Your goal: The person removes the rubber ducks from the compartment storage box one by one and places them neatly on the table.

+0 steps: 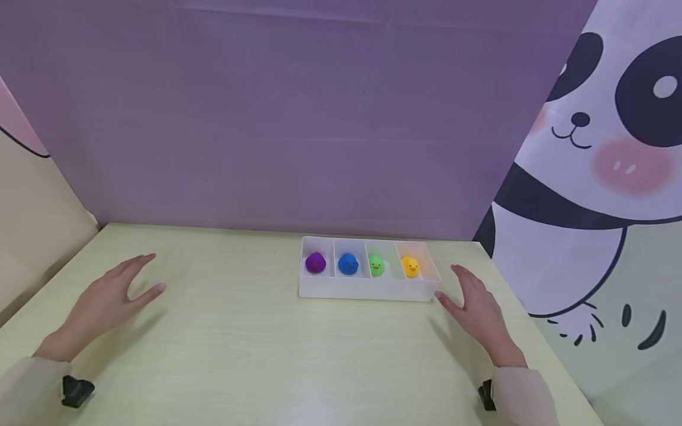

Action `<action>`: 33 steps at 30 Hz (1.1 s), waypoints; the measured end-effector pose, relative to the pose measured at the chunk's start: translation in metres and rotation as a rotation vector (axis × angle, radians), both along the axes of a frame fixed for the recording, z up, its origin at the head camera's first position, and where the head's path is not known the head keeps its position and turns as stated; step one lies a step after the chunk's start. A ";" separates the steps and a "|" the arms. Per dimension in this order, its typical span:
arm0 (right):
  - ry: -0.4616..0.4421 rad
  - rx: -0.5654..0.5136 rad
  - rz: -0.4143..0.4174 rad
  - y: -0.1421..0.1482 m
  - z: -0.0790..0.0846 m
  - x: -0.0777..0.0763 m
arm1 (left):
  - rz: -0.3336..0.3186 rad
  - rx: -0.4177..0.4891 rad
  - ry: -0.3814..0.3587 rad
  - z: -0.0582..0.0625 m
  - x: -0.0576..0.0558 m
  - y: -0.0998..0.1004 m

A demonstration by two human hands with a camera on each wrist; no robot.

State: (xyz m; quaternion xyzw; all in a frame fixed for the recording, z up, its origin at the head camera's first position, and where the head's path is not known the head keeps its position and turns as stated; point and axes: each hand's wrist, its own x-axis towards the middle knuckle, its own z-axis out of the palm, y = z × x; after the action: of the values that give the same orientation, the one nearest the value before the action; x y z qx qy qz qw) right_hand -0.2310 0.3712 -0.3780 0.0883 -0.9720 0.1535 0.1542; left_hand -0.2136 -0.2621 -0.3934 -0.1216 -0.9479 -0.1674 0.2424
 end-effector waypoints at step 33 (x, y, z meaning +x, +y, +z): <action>-0.055 -0.259 0.057 -0.011 -0.002 -0.025 | -0.164 0.155 -0.206 0.001 -0.013 0.085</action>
State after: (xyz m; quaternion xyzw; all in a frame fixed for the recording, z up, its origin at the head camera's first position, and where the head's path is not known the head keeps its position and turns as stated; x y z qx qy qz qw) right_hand -0.2556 0.3604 -0.3796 0.0909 -0.9450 0.2846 0.1333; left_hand -0.2264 -0.1774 -0.3920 -0.1619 -0.9388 -0.2708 0.1380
